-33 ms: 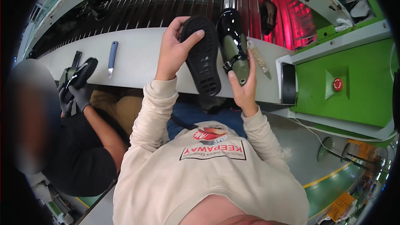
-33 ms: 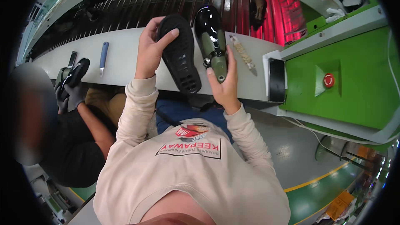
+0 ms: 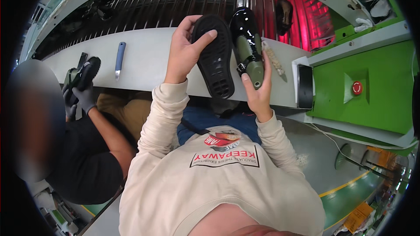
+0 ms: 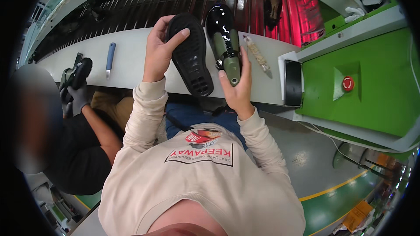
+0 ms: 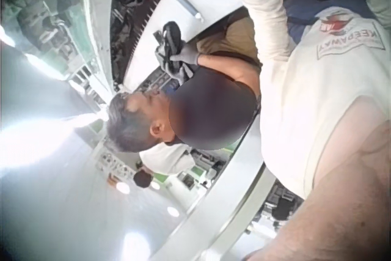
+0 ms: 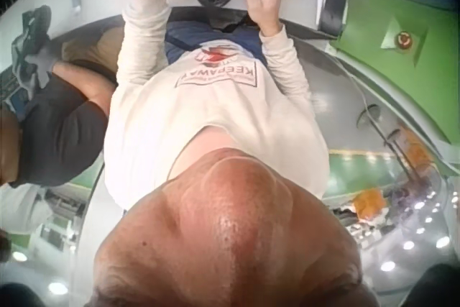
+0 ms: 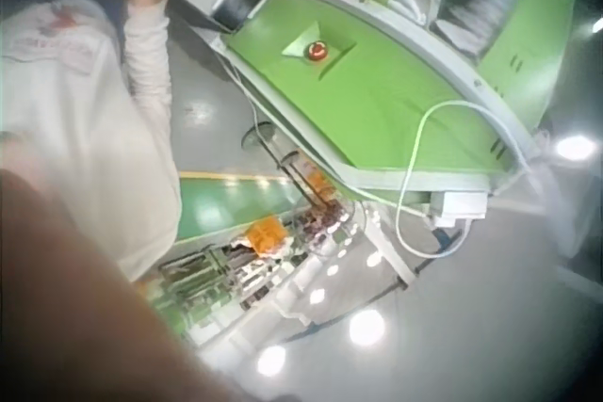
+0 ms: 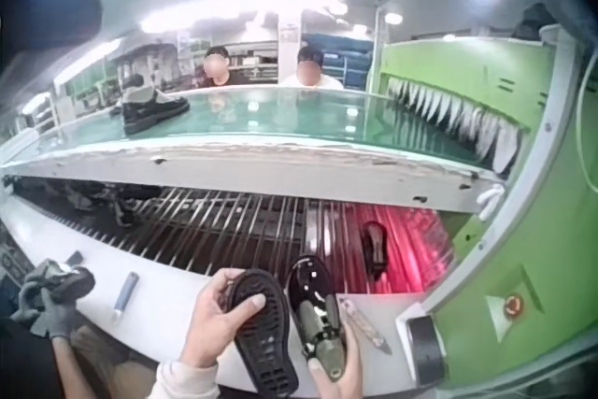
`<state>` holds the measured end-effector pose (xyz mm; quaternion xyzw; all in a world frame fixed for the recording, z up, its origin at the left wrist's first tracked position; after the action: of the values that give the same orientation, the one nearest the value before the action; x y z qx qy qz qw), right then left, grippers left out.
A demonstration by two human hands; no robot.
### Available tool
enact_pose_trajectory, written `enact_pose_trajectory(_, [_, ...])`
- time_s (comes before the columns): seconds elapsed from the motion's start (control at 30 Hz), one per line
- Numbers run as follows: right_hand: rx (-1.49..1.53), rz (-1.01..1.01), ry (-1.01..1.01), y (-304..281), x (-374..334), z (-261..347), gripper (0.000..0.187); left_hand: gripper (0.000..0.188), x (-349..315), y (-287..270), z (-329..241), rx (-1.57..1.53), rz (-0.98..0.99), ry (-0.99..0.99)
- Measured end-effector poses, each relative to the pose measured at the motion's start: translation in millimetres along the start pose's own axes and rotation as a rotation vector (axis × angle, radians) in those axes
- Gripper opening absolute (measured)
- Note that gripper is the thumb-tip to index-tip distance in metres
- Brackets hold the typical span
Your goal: Assembling and inspecting shoe components on a manufacturing conveyor belt.
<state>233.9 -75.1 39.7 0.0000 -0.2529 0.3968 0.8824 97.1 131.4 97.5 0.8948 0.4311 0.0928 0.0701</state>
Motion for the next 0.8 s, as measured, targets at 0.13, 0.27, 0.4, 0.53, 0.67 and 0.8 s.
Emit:
enact_pose_trajectory(0.13, [0.202, -0.050, -0.037, 2, -9, 29, 0.087, 0.049, -6, 15, -21, 0.046, 0.045, 0.116])
enact_pose_trajectory(0.27, [0.160, -0.085, -0.170, 5, -36, 62, 0.099, 0.053, -24, 24, -37, 0.111, 0.083, 0.210])
enact_pose_trajectory(0.4, [0.148, -0.052, -0.181, 14, -72, 61, 0.103, 0.044, -41, 28, -47, 0.105, 0.076, 0.200])
enact_pose_trajectory(0.53, [0.203, 0.003, -0.132, 24, -103, 42, 0.101, 0.043, -56, 30, -59, 0.133, 0.078, 0.301])
enact_pose_trajectory(0.67, [0.220, 0.065, -0.150, 26, -105, 45, 0.099, 0.051, -64, 25, -56, 0.051, 0.048, 0.342])
enact_pose_trajectory(0.8, [0.193, 0.085, -0.152, 29, -104, 49, 0.096, 0.066, -68, 29, -61, -0.003, 0.096, 0.394])
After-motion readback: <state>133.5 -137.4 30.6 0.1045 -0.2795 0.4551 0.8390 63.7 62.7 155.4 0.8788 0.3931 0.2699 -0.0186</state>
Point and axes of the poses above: each hand's wrist, its own x-axis towards the middle knuckle, its own y-axis out of the palm, z = x × y, the point moved 8 cm from there along x, towards the middle knuckle, and after that the axes turned 3 degrees about -y, right-handed, at the moved point
